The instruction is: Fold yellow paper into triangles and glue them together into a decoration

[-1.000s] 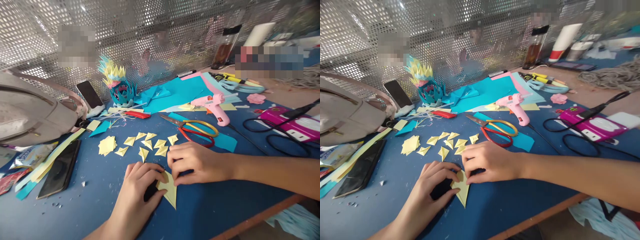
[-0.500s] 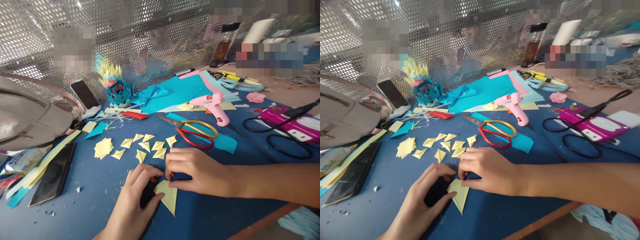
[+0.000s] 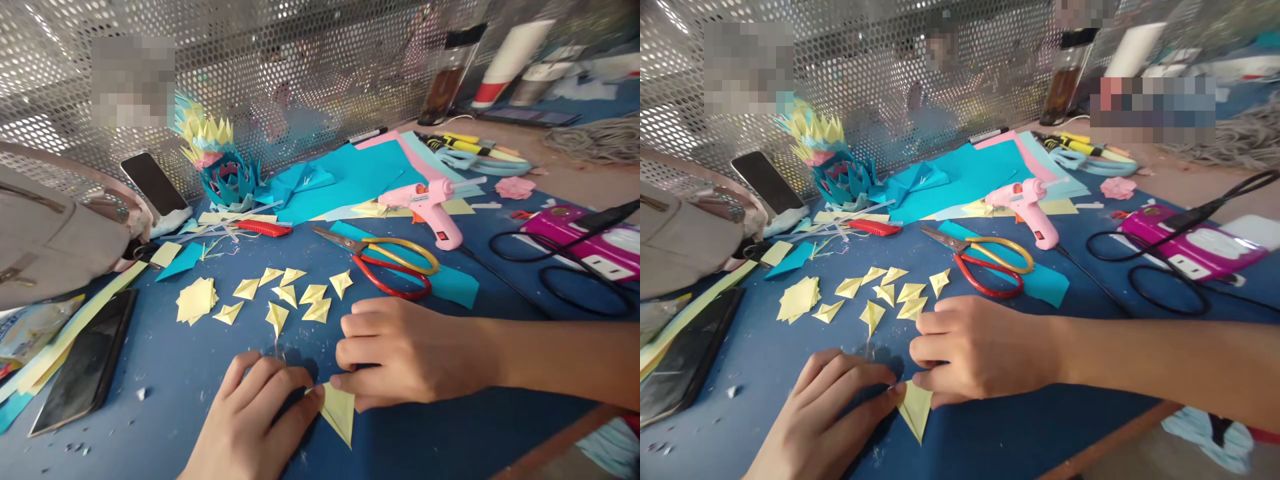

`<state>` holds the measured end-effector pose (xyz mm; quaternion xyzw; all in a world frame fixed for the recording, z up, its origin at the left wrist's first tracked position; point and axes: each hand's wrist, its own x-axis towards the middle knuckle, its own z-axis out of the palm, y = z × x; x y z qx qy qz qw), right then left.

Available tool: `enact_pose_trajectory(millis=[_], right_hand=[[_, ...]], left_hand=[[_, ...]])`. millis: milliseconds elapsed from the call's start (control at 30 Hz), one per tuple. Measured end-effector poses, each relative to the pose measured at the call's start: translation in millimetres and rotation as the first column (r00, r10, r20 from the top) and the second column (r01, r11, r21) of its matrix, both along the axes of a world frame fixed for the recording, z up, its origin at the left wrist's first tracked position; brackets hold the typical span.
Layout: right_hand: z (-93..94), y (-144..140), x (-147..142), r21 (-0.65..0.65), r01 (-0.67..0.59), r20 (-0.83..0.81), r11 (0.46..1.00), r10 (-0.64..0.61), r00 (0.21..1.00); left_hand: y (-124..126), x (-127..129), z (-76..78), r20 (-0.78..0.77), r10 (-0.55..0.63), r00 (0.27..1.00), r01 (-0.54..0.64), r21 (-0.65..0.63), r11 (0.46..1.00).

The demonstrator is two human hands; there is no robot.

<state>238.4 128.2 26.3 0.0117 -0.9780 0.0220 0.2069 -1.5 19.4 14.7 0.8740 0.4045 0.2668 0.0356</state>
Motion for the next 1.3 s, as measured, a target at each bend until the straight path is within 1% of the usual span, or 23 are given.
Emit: enact_pose_trajectory(millis=[67, 167, 333, 400, 500, 633, 700, 767, 900, 1067, 1200, 1300], right_hand=[[3.8, 1.7, 0.4, 0.024, -0.032, 0.015, 0.999, 0.031, 0.999], [7.6, 4.1, 1.7, 0.026, -0.047, 0.041, 0.999, 0.046, 0.998], [7.8, 7.8, 2.7, 0.016, -0.073, 0.064, 0.997, 0.071, 0.995], [6.4, 8.5, 1.4, 0.012, -0.071, 0.07, 0.997, 0.071, 0.995], [3.7, 8.1, -1.7, 0.005, -0.073, 0.063, 0.997, 0.073, 0.995], [1.1, 5.9, -5.1, -0.008, -0.114, 0.049, 0.993, 0.114, 0.992], [0.0, 4.8, -5.8, -0.044, -0.128, 0.053, 0.991, 0.13, 0.99], [-1.4, 3.6, -6.2, -0.111, -0.123, 0.027, 0.986, 0.127, 0.992], [-5.2, 0.1, -8.1, -0.261, -0.038, -0.024, 0.965, 0.033, 0.999], [-9.6, -7.1, -12.7, -0.407, 0.088, -0.011, 0.909, -0.102, 0.995], [-10.7, -13.7, -16.0, -0.458, 0.257, 0.052, 0.851, -0.263, 0.963], [-10.8, -16.3, -17.0, -0.473, 0.296, 0.065, 0.83, -0.302, 0.951]], left_hand=[[0.7, -0.7, 1.8, -0.031, -0.004, 1.0, 0.004, 0.023, 1.0], [3.5, -2.2, 6.3, -0.052, -0.021, 0.998, 0.023, 0.031, 0.999], [7.5, -5.6, 10.3, -0.057, -0.041, 0.998, 0.043, 0.041, 0.998], [9.9, -7.0, 9.0, -0.04, -0.052, 0.998, 0.052, 0.005, 0.999], [15.7, -8.8, 6.2, 0.047, -0.07, 0.996, 0.074, -0.087, 0.993], [23.6, -10.9, 5.8, 0.086, -0.108, 0.991, 0.124, -0.223, 0.967], [25.0, -11.1, 6.0, 0.109, -0.1, 0.989, 0.125, -0.249, 0.96], [24.2, -10.2, 5.5, 0.138, -0.08, 0.987, 0.115, -0.268, 0.957], [19.1, -4.8, 2.5, 0.176, -0.018, 0.984, 0.073, -0.31, 0.948], [15.7, 2.1, 0.3, 0.19, 0.074, 0.979, -0.006, -0.335, 0.942], [16.6, 4.2, 1.0, 0.158, 0.124, 0.98, -0.062, -0.348, 0.936], [16.3, 6.7, 1.1, 0.156, 0.179, 0.971, -0.107, -0.386, 0.916]])
